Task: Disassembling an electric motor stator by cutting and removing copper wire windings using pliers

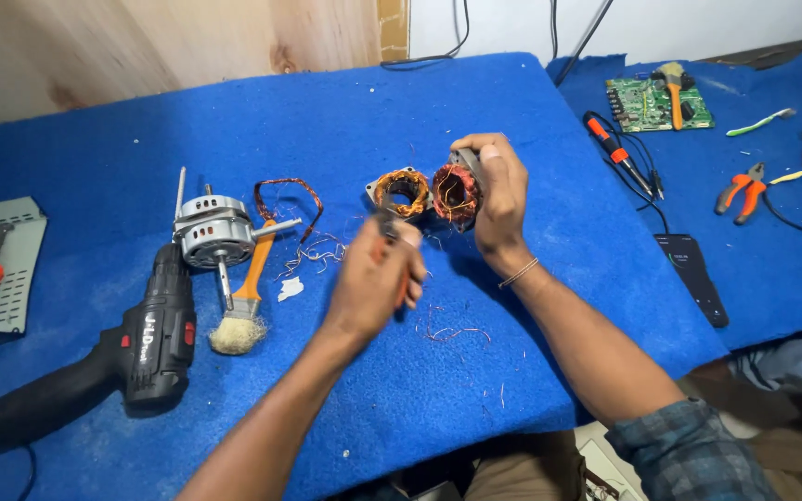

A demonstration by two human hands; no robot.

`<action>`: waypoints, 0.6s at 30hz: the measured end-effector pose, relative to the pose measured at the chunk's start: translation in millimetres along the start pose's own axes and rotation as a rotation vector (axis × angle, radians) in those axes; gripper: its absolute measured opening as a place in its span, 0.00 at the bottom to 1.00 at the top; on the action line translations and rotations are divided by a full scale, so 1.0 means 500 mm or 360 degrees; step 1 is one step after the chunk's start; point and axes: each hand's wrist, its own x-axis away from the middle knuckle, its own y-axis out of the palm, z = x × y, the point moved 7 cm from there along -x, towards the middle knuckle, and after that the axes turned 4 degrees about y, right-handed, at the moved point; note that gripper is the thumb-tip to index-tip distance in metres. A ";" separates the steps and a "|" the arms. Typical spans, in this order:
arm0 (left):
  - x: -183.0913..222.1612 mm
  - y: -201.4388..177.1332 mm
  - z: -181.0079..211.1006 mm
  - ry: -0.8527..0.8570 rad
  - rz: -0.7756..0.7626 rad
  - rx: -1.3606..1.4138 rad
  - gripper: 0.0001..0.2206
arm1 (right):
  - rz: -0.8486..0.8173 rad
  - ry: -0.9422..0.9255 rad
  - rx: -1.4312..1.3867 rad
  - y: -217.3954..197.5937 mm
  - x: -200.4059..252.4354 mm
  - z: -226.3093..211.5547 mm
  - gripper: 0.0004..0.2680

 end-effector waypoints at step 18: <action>0.033 0.074 0.022 0.0283 -0.0419 -0.0113 0.16 | -0.0090 -0.0198 -0.0125 0.027 0.020 -0.022 0.17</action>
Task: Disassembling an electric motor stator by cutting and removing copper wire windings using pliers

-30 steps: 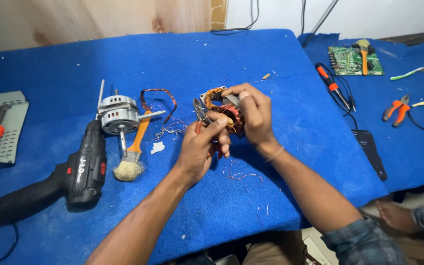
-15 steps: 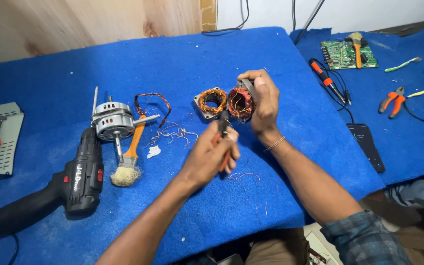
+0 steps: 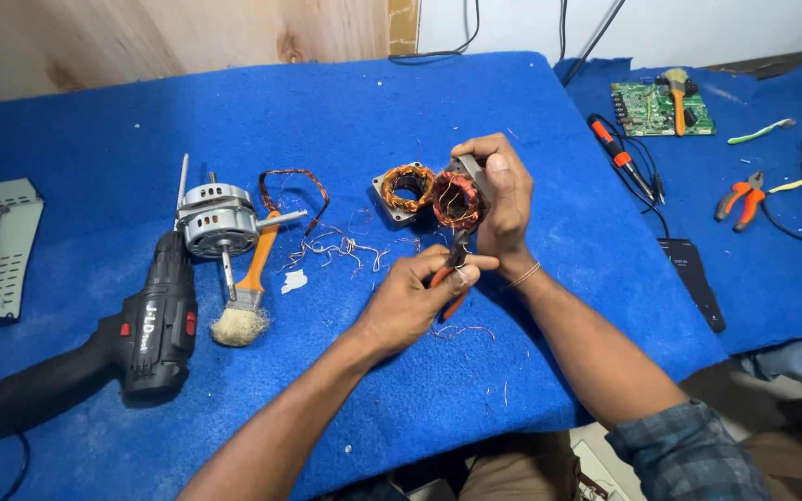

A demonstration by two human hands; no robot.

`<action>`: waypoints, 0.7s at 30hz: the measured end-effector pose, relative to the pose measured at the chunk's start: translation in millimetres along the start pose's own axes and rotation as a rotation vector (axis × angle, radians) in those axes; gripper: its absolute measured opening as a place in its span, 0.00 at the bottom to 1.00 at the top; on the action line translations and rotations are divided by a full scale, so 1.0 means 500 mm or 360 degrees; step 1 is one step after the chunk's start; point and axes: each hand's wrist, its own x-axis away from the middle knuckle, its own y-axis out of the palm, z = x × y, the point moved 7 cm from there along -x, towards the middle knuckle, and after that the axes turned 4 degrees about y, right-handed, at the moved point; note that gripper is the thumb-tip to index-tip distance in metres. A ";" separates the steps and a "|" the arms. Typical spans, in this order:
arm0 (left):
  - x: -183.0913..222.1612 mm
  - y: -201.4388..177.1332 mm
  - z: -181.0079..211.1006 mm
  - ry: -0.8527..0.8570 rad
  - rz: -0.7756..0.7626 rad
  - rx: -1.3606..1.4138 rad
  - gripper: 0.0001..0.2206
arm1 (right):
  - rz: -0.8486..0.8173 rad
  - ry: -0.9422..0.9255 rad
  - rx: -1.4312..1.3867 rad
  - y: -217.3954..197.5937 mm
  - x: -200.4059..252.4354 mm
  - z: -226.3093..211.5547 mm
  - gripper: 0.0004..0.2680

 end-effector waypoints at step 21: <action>0.023 0.034 -0.055 -0.0488 -0.0258 0.0656 0.18 | -0.0075 -0.0218 0.0039 0.023 0.013 -0.049 0.19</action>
